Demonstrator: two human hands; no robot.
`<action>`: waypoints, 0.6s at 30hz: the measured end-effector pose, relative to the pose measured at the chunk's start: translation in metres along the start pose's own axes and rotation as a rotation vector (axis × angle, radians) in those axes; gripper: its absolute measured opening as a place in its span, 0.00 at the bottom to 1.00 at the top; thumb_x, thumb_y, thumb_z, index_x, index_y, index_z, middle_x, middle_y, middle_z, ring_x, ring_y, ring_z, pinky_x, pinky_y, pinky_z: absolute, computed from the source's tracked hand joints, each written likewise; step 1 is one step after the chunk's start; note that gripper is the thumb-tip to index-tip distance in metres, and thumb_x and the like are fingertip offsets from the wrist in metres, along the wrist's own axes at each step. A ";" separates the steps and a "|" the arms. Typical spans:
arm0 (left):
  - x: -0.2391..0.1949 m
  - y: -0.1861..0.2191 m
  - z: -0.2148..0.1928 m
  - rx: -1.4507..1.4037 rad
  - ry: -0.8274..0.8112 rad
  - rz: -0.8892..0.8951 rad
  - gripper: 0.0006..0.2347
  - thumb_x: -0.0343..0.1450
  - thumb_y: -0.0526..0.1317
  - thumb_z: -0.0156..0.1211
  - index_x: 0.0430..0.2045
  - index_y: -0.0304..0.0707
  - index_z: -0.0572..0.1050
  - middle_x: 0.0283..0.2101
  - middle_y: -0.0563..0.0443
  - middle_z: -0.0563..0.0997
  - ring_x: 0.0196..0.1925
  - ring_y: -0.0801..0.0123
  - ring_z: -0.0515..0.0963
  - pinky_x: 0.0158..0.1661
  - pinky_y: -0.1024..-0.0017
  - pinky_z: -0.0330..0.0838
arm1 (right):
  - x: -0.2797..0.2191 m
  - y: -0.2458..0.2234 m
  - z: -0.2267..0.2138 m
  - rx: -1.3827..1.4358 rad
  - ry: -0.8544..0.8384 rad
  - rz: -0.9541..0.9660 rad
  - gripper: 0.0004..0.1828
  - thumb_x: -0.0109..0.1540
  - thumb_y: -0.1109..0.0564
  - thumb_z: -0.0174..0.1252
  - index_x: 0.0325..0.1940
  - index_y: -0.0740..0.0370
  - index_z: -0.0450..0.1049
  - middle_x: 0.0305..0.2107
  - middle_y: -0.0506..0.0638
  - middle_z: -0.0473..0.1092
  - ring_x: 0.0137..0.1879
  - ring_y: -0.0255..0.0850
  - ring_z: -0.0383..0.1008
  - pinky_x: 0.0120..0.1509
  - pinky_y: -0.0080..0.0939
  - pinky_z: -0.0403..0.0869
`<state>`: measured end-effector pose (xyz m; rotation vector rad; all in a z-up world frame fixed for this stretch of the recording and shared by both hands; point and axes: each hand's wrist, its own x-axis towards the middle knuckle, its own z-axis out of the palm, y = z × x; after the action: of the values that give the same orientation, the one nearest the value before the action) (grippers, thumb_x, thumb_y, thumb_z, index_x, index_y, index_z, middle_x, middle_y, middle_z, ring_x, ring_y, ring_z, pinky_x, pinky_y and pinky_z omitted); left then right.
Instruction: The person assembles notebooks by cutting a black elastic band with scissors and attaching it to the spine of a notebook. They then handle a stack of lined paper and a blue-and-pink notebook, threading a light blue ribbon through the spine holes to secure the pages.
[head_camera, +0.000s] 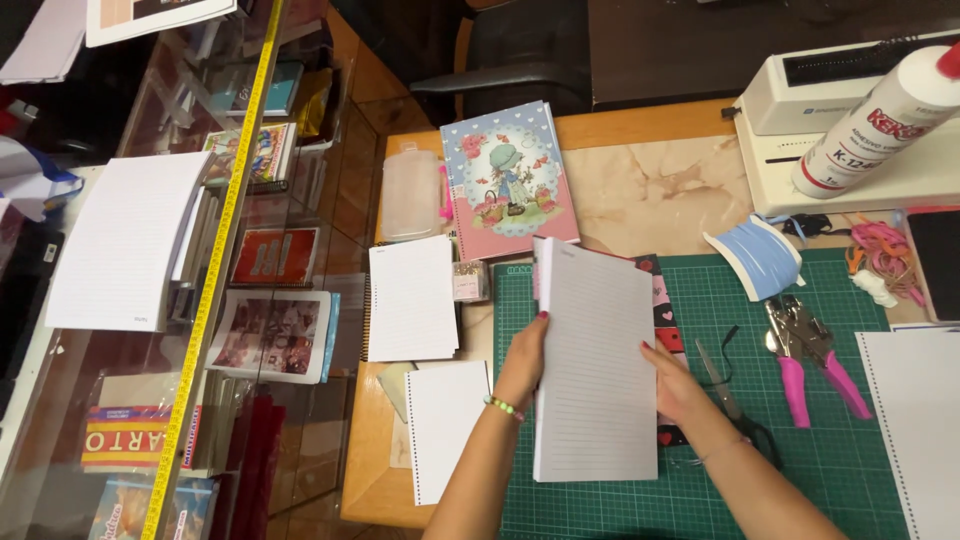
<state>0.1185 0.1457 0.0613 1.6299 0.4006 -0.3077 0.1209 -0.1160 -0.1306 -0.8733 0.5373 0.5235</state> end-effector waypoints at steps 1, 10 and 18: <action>0.015 -0.022 0.000 0.002 -0.002 0.000 0.26 0.77 0.59 0.47 0.40 0.29 0.81 0.37 0.32 0.80 0.43 0.55 0.78 0.45 0.53 0.73 | 0.000 0.000 -0.001 0.002 0.002 -0.001 0.29 0.67 0.54 0.54 0.74 0.44 0.64 0.56 0.55 0.71 0.56 0.49 0.74 0.62 0.62 0.72; -0.020 0.025 -0.015 -0.319 0.015 -0.013 0.12 0.75 0.47 0.59 0.29 0.35 0.78 0.22 0.51 0.78 0.25 0.70 0.80 0.27 0.74 0.75 | -0.037 -0.039 0.004 0.002 -0.018 -0.125 0.26 0.65 0.61 0.55 0.68 0.50 0.68 0.51 0.56 0.74 0.52 0.48 0.77 0.57 0.58 0.75; -0.011 0.014 -0.047 -0.477 0.133 -0.071 0.12 0.73 0.44 0.63 0.31 0.31 0.78 0.27 0.42 0.84 0.26 0.64 0.84 0.29 0.68 0.79 | -0.072 -0.092 -0.013 -0.203 0.041 -0.297 0.28 0.62 0.67 0.57 0.65 0.55 0.64 0.47 0.57 0.73 0.48 0.51 0.77 0.53 0.59 0.76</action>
<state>0.1125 0.1910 0.0829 1.1721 0.5859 -0.1410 0.1220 -0.1908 -0.0394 -1.1379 0.3860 0.2916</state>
